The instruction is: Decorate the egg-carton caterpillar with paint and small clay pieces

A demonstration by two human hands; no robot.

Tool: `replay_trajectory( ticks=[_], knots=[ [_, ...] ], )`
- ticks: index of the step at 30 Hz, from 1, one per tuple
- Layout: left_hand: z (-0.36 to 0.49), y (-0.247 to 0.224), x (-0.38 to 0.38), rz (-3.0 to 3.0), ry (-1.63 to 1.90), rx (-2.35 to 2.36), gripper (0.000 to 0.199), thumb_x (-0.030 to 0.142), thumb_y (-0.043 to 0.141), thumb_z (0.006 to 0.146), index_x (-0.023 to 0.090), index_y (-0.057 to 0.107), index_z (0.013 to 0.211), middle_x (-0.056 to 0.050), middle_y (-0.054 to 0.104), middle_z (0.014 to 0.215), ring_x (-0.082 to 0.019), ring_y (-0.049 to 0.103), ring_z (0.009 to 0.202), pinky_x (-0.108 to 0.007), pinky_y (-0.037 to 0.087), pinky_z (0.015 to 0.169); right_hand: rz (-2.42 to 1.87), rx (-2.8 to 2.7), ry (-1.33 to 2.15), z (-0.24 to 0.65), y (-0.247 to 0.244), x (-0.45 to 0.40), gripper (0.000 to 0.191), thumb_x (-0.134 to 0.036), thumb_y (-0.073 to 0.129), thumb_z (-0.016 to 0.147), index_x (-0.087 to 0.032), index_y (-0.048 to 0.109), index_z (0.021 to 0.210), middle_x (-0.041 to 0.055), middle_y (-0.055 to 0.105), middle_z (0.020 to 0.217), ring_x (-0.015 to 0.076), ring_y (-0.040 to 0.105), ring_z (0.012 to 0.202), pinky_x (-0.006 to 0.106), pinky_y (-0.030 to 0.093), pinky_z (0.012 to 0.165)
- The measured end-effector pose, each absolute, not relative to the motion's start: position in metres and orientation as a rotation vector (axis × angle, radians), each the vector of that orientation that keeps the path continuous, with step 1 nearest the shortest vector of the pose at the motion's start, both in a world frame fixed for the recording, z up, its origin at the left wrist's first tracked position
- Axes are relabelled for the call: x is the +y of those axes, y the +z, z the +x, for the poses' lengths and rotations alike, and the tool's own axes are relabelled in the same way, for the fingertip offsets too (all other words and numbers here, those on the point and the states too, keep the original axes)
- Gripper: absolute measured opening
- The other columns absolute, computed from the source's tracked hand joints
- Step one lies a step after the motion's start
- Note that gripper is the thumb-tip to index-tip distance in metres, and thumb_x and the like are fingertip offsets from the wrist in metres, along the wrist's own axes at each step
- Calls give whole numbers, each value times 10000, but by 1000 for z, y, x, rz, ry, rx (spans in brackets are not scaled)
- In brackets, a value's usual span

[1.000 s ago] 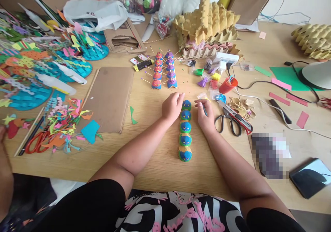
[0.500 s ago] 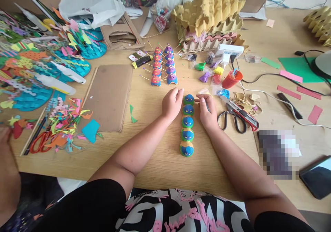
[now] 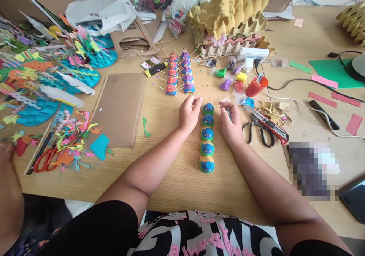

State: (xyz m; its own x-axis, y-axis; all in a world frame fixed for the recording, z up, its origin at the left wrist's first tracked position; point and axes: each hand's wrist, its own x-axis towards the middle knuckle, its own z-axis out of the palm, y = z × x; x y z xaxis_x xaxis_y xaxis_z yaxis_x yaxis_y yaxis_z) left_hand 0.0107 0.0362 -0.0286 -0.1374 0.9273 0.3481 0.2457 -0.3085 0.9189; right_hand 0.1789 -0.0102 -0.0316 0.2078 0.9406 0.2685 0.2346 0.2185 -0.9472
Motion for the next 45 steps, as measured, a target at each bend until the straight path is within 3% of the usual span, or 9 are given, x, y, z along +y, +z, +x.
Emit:
replay_trajectory(
  ticks=[5, 11, 16, 20, 27, 30, 35, 40, 45],
  knots=[
    [12, -26, 34, 1546, 1529, 1256, 374, 484, 584, 1033, 216, 577, 772, 0, 668, 748, -137, 633, 741, -264, 485, 770, -1286, -1286, 773, 181, -36, -9, 428, -537, 622, 955, -301, 581, 1310, 90, 637, 1414, 269, 623, 1265, 454, 553, 1007],
    [13, -24, 32, 1493, 1520, 1211, 458, 581, 551, 1024, 220, 580, 743, 11, 654, 697, -125, 632, 713, -260, 484, 760, -1356, -1288, 784, 180, -36, -7, 380, -475, 586, 956, -271, 597, 1276, 97, 665, 1333, 267, 641, 1203, 464, 547, 1004],
    [13, -23, 32, 1482, 1534, 1221, 532, 623, 471, 1043, 220, 547, 704, 14, 582, 652, -122, 563, 658, -273, 460, 727, -1404, -1425, 642, 180, -38, -7, 421, -434, 628, 923, -260, 603, 1306, 114, 668, 1367, 305, 591, 1329, 549, 449, 1175],
    [14, -29, 35, 1456, 1551, 1201, 436, 604, 540, 1022, 223, 557, 810, 6, 604, 757, -128, 574, 724, -269, 468, 741, -1398, -1516, 534, 180, -40, -7, 416, -396, 631, 932, -264, 605, 1325, 117, 665, 1417, 313, 565, 1400, 557, 394, 1232],
    [15, -33, 38, 1400, 1512, 1224, 240, 427, 735, 942, 199, 676, 899, -24, 728, 902, -145, 675, 878, -262, 477, 782, -1430, -1514, 531, 181, -39, -5, 320, -182, 504, 868, -232, 666, 1140, 91, 745, 1102, 280, 680, 1130, 494, 516, 1080],
    [16, -33, 39, 1302, 1504, 1222, 209, 384, 794, 887, 195, 706, 882, -19, 751, 895, -139, 688, 854, -255, 481, 765, -1448, -1535, 510, 181, -39, -5, 292, -127, 499, 787, -229, 687, 987, 106, 740, 1120, 293, 672, 1156, 517, 499, 1101],
    [17, -31, 38, 1231, 1456, 1180, 252, 410, 842, 819, 190, 719, 827, -1, 751, 832, -119, 663, 777, -244, 496, 751, -1453, -1522, 405, 179, -37, -7, 181, -184, 604, 830, -237, 714, 963, 140, 627, 1386, 328, 575, 1368, 582, 416, 1203],
    [17, -23, 32, 1340, 1384, 1100, 378, 546, 823, 815, 190, 708, 764, 9, 701, 745, -117, 612, 726, -251, 477, 717, -1396, -1580, 258, 176, -31, -13, 148, -333, 677, 929, -278, 728, 1057, 121, 585, 1422, 331, 540, 1409, 588, 418, 1197],
    [15, -18, 27, 1565, 1353, 1059, 483, 640, 746, 865, 200, 659, 687, -1, 624, 693, -144, 561, 737, -304, 449, 750, -1325, -1658, 153, 174, -31, -15, 190, -374, 698, 949, -309, 734, 1124, 105, 582, 1436, 329, 541, 1395, 585, 421, 1187]
  ],
)
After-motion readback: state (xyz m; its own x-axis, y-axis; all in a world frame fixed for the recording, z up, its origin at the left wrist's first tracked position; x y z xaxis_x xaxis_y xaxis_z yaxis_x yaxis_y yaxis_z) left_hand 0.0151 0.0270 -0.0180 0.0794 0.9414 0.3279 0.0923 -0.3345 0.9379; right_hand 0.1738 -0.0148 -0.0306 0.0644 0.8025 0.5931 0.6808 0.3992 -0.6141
